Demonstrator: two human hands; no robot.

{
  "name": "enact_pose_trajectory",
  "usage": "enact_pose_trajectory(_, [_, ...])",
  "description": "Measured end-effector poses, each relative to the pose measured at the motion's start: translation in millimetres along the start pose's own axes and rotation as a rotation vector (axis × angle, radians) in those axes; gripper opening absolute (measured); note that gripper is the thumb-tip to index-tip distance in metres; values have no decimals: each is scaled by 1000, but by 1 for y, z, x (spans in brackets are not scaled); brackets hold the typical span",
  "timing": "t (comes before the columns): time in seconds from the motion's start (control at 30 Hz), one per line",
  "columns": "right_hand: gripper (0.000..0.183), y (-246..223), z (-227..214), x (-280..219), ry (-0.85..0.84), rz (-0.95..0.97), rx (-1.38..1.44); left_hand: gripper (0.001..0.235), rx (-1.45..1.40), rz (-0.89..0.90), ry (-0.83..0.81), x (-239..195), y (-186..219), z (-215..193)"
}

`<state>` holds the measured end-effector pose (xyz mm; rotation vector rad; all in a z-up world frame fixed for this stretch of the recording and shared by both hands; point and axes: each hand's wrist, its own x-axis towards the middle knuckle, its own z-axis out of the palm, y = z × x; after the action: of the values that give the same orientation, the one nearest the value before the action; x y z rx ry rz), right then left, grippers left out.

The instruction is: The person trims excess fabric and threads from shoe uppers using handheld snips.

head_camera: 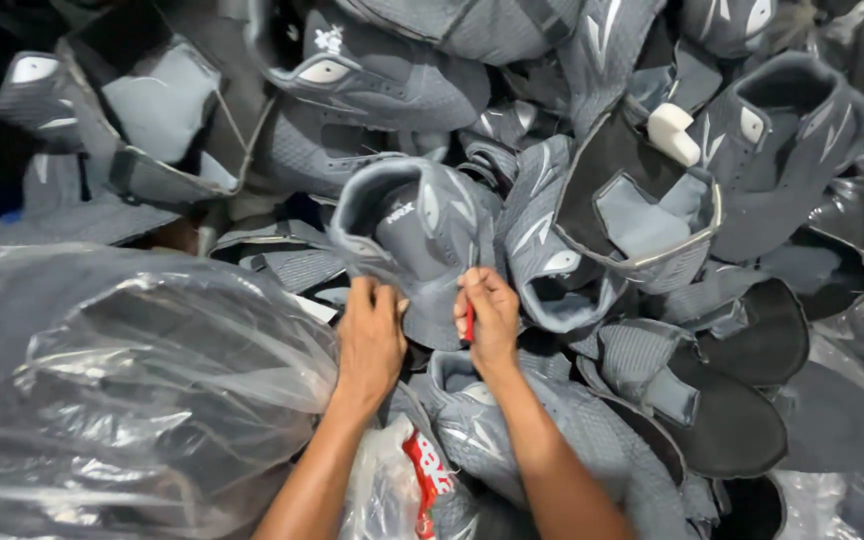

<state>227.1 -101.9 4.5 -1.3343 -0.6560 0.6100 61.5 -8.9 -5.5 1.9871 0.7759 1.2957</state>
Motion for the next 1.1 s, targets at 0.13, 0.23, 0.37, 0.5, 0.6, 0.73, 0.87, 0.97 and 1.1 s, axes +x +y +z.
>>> enact_pose_trajectory(0.13, [27,-50,11,-14,-14,99,-146,11,-149,35,32,1,8,-18])
enact_pose_trajectory(0.23, [31,-92,23,-39,-27,-88,-742,11,-310,-125,-52,-7,2,-16])
enact_pose_trajectory(0.37, [35,-103,30,-53,-113,-262,-1193,9,-364,-231,-38,-5,2,-15])
enact_pose_trajectory(0.5, [36,-97,32,-52,-174,-350,-1255,27,-366,-205,-9,-2,10,-27])
enact_pose_trajectory(0.6, [35,-96,32,-50,-156,-399,-1217,32,-331,-166,0,-4,7,-24])
enact_pose_trajectory(0.73, [35,-96,37,-45,-171,-438,-1194,31,-253,-33,46,-6,4,-22])
enact_pose_trajectory(0.87, [34,-100,37,-38,-171,-395,-1188,31,-128,-7,-7,-6,-3,-14])
enact_pose_trajectory(0.97, [33,-103,33,-37,-157,-336,-1170,25,-2,8,-69,-3,-6,-7])
enact_pose_trajectory(1.1, [34,-115,28,-43,-154,-475,-1217,19,159,87,-53,-5,-11,1])
